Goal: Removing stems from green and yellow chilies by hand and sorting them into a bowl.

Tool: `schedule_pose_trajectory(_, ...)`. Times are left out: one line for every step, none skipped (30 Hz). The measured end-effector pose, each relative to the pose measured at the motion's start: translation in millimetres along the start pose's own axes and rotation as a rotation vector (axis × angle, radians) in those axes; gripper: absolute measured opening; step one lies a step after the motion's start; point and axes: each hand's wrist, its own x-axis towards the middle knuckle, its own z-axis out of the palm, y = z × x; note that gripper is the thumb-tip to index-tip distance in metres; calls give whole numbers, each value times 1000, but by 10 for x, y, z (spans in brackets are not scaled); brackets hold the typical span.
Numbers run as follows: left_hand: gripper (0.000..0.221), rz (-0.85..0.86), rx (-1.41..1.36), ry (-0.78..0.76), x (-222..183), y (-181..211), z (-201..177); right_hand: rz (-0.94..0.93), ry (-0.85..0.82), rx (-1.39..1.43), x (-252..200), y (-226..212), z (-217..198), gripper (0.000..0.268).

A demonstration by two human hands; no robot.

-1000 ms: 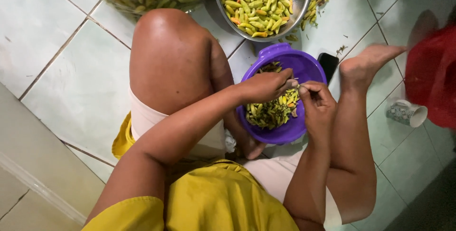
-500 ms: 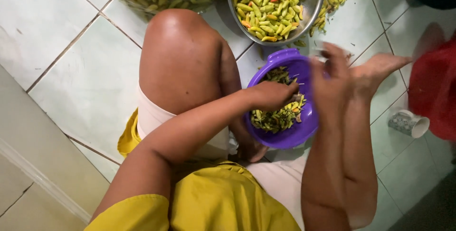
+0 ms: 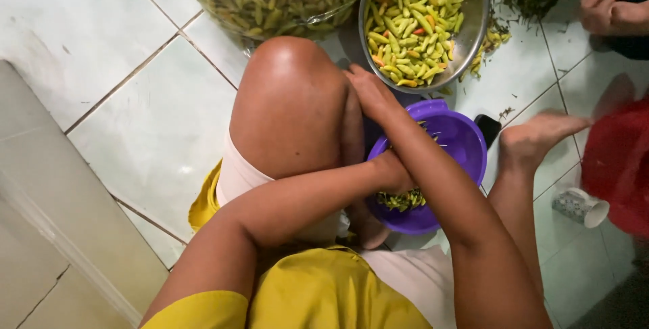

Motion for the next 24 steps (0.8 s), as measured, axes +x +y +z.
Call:
schedule_pose_trajectory(29,3,-4,-2,11,1,17,5,-3,1,-27,-32,-57,19)
schedule_pose_trajectory(27,-2,-3,-8,25,9,36,40,-5,36,-60,-61,-116,17)
schedule_pose_trajectory(26,-7,1,-14,35,10,54,75,-4,70,-84,-95,-175,16)
schedule_pose_trajectory(26,-5,0,-17,24,17,82,79,-5,71,-209,-187,-272,16)
schedule_pose_trajectory(24,-14,5,-20,16,16,98,126,10,135,-319,-279,-379,21)
schedule_pose_trajectory(23,-23,11,-24,9,20,118,174,25,199,-434,-372,-486,27)
schedule_pose_trajectory(23,-26,9,-23,29,-2,117,172,23,199,-548,-494,-679,27)
schedule_pose_trajectory(22,-36,13,-26,56,-20,122,183,119,338,-670,-609,-872,18)
schedule_pose_trajectory(20,-42,17,-37,71,-12,152,203,217,482,-826,-728,-1049,17)
schedule_pose_trajectory(20,-40,15,-44,77,-16,182,209,217,487,-928,-768,-1231,17)
schedule_pose_trajectory(19,-39,24,-62,81,-17,213,165,399,451,-1045,-804,-1412,20)
schedule_pose_trajectory(18,-38,33,-79,95,-14,242,122,581,410,-1167,-830,-1598,24)
schedule_pose_trajectory(18,-26,36,-96,-20,82,-16,140,590,416,-1352,-841,-1698,24)
schedule_pose_trajectory(27,-113,-89,-157,-126,174,-279,165,643,429,-1535,-853,-1797,29)
schedule_pose_trajectory(37,-205,-213,-214,-214,253,-556,186,694,439,-1701,-861,-1904,35)
schedule_pose_trajectory(37,-196,-208,-226,-201,209,-517,199,702,441,-1887,-788,-1816,35)
schedule_pose_trajectory(35,-164,-224,-141,-188,165,-480,234,732,434,-2065,-719,-1733,29)
schedule_pose_trajectory(35,-132,-240,-55,-181,122,-444,270,762,427,-2243,-659,-1650,24)
schedule_pose_trajectory(35,-129,-235,-60,-170,112,-439,273,769,428,-2305,-559,-1489,24)
schedule_pose_trajectory(35,-130,-222,-43,-158,106,-436,517,640,505,-2370,-461,-1331,28)
schedule_pose_trajectory(35,-130,-206,-30,-154,98,-429,757,501,583,-2437,-372,-1158,31)
schedule_pose_trajectory(35,-125,-198,-40,-156,94,-399,763,509,590,-2574,516,-921,31)
schedule_pose_trajectory(35,-102,-172,-54,-155,83,-380,538,860,704,-2720,1330,-700,48)
schedule_pose_trajectory(35,-80,-146,-69,-155,70,-364,278,1196,797,-2769,2106,-510,81)
